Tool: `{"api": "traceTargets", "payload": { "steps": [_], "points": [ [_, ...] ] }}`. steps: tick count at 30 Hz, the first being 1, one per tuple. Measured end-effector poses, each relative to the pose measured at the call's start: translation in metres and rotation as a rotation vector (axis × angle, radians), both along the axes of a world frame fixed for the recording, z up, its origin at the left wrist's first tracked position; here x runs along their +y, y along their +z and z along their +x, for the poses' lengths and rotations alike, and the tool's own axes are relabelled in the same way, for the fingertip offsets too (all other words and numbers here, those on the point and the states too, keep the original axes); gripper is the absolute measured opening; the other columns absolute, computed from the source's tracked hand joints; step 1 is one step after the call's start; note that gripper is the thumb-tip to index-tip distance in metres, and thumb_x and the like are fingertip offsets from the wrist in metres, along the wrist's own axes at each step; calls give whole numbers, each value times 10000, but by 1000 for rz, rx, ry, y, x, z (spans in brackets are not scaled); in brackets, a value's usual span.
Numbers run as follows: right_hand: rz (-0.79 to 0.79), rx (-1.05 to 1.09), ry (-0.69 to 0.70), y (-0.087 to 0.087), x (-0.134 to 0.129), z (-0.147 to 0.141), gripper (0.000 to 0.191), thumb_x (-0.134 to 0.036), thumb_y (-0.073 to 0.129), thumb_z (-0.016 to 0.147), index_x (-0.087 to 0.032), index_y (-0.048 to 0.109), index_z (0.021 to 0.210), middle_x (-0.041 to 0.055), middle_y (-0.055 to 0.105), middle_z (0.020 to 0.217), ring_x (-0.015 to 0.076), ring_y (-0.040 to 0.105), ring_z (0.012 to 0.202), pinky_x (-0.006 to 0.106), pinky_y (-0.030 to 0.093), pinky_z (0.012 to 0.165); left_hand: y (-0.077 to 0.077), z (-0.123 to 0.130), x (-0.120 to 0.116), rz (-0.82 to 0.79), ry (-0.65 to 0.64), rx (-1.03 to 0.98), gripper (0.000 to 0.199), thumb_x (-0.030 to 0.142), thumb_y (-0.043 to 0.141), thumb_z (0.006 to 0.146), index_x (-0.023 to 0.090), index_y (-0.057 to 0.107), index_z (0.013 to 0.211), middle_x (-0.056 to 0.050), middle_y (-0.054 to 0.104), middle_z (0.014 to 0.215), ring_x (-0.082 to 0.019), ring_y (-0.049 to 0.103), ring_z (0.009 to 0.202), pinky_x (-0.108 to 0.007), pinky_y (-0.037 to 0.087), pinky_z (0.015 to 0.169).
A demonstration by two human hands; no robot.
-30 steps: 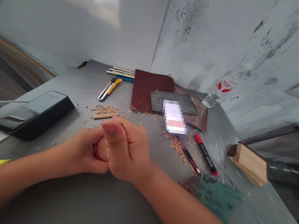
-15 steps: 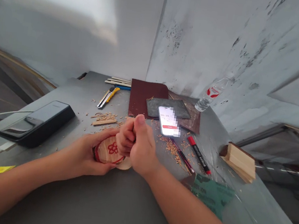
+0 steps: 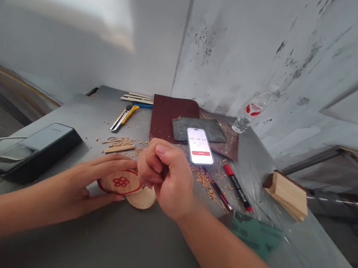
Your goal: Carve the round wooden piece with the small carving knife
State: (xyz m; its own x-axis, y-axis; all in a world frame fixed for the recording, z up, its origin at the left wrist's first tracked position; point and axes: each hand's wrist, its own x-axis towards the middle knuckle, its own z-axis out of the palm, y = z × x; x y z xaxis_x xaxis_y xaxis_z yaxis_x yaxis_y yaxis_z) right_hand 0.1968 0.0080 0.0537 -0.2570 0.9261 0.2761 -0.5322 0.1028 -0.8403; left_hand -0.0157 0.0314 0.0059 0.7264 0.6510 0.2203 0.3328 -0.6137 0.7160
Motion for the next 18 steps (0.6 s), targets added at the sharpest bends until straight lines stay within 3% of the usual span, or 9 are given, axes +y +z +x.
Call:
{"api": "traceTargets", "payload": {
  "steps": [3, 6, 10, 15, 18],
  "points": [
    [33, -46, 18, -3, 2, 1, 323, -310, 466, 916, -220, 372, 620, -50, 323, 532, 120, 273, 505, 285, 242, 511, -1, 3, -2, -56, 18, -95, 554, 258, 690, 914, 372, 529, 1431, -58, 622, 1378, -294, 605, 1261, -421, 514, 1072],
    [27, -82, 70, -7, 4, 3, 274, -283, 450, 901, -228, 377, 643, -52, 336, 541, 128, 290, 512, 298, 252, 531, -2, 6, -3, -151, 34, -131, 424, 292, 645, 954, 330, 556, 1367, -53, 688, 1269, -267, 647, 1201, -388, 541, 1028],
    [17, -124, 139, -9, 5, 6, 251, -286, 438, 906, -238, 390, 664, -60, 341, 532, 136, 323, 509, 308, 261, 548, -3, 7, -4, -224, 106, -123, 560, 297, 650, 952, 310, 431, 1466, -52, 730, 1166, -257, 695, 1122, -331, 601, 884],
    [-22, -237, 243, -6, 8, 9, 397, -388, 447, 991, -234, 380, 631, -68, 280, 557, 121, 263, 510, 303, 237, 526, 0, 4, -2, -198, 31, -84, 486, 242, 620, 965, 333, 496, 1426, -28, 730, 1188, -221, 714, 1064, -308, 596, 889],
    [-31, -193, 189, -4, 8, 9, 471, -468, 420, 1014, -230, 359, 612, -67, 272, 539, 115, 229, 501, 307, 195, 518, 2, 4, -2, -234, 32, -70, 426, 252, 622, 971, 323, 533, 1381, -23, 726, 1184, -211, 712, 1061, -297, 594, 884]
  ]
}}
